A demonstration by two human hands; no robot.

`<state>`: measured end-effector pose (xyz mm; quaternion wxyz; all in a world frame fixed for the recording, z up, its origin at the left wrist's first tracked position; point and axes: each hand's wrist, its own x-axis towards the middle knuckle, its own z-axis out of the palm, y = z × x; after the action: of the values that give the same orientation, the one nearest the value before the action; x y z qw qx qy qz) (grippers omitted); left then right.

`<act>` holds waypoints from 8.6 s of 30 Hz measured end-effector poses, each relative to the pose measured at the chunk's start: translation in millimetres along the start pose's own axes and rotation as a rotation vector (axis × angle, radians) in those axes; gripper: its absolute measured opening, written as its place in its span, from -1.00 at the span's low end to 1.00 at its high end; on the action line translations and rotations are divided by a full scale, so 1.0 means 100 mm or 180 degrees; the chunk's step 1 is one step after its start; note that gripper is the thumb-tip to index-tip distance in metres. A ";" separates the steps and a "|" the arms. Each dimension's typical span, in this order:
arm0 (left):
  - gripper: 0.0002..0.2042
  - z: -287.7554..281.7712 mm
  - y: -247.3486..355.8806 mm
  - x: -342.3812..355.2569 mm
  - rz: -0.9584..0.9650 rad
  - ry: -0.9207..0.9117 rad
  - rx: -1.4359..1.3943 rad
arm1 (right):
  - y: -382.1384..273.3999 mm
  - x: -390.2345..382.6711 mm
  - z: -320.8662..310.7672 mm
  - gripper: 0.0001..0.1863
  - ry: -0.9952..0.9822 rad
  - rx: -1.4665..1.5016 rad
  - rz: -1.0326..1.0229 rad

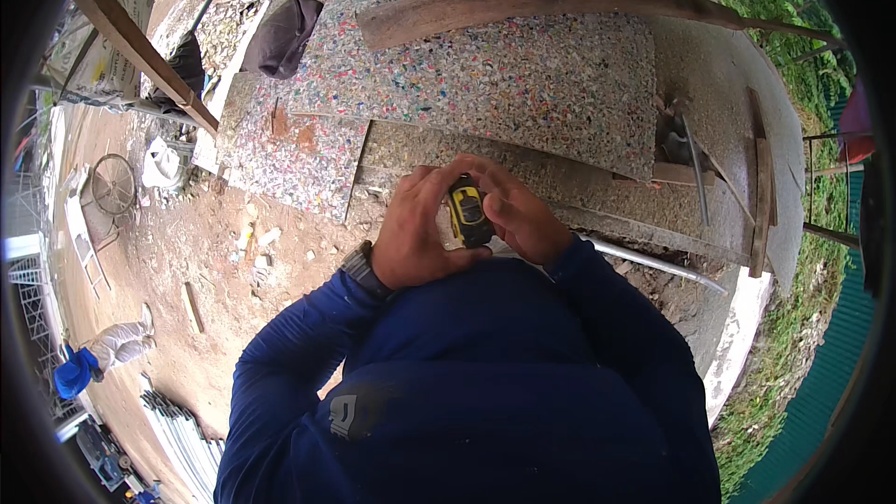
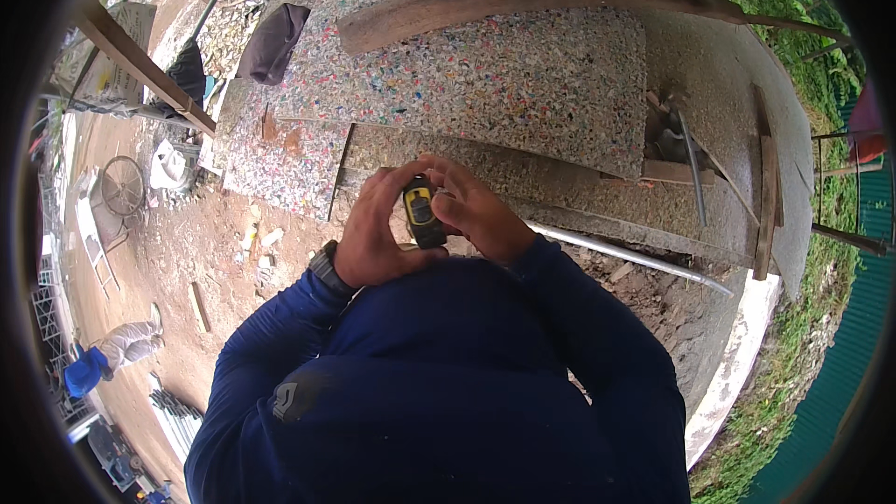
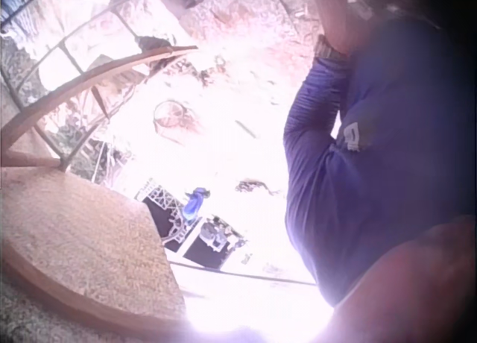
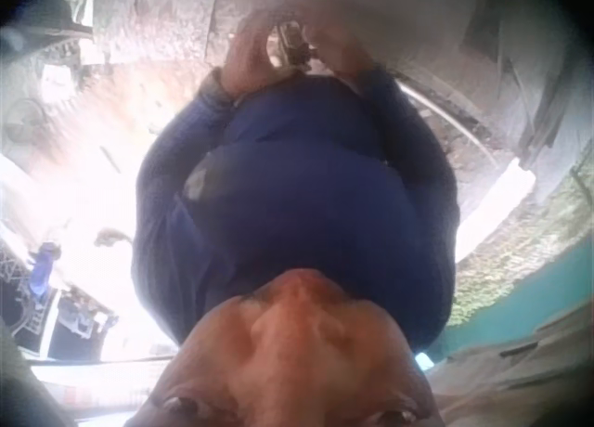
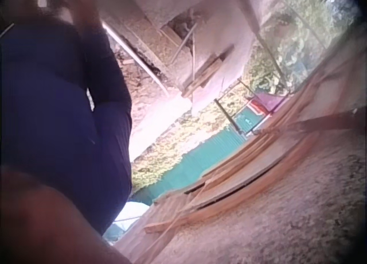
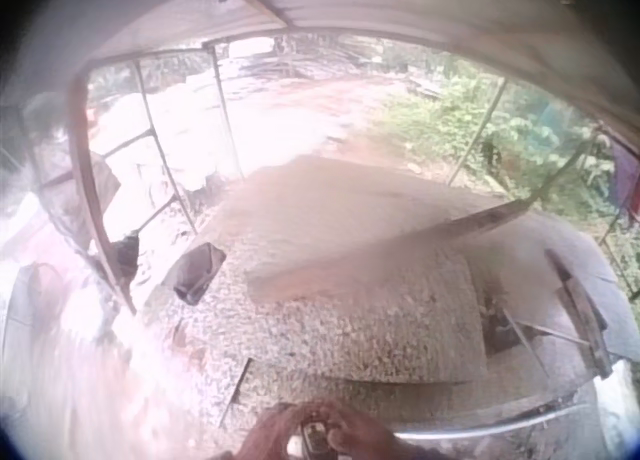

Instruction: The person measures a wooden plank with a tape measure and marks it with a pencil. They then use a hand saw to cut the plank along the marked line. The person repositions the plank and repeats the measuring and cutting process.

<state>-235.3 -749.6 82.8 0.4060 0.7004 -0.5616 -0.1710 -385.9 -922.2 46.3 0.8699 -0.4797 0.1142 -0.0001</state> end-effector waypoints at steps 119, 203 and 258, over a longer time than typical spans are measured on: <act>-0.86 -2.60 -4.35 -0.88 -0.2216 0.1332 0.2067 | -2.81 0.66 -2.46 -0.38 0.1843 -0.5053 0.1441; -0.84 1.46 -0.54 3.32 -0.0379 0.1455 0.0579 | -2.12 0.47 -4.22 -0.50 0.2178 -0.5076 -0.3214; -0.87 1.46 -0.66 3.22 -0.0059 0.1470 0.0344 | -2.12 0.47 -4.19 -0.51 0.2192 -0.4994 -0.3364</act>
<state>-193.8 -1099.7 13.3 0.4840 0.7468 -0.4556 0.0203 -400.1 -1391.4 -1.7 0.1161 -0.8801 0.0998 -0.4495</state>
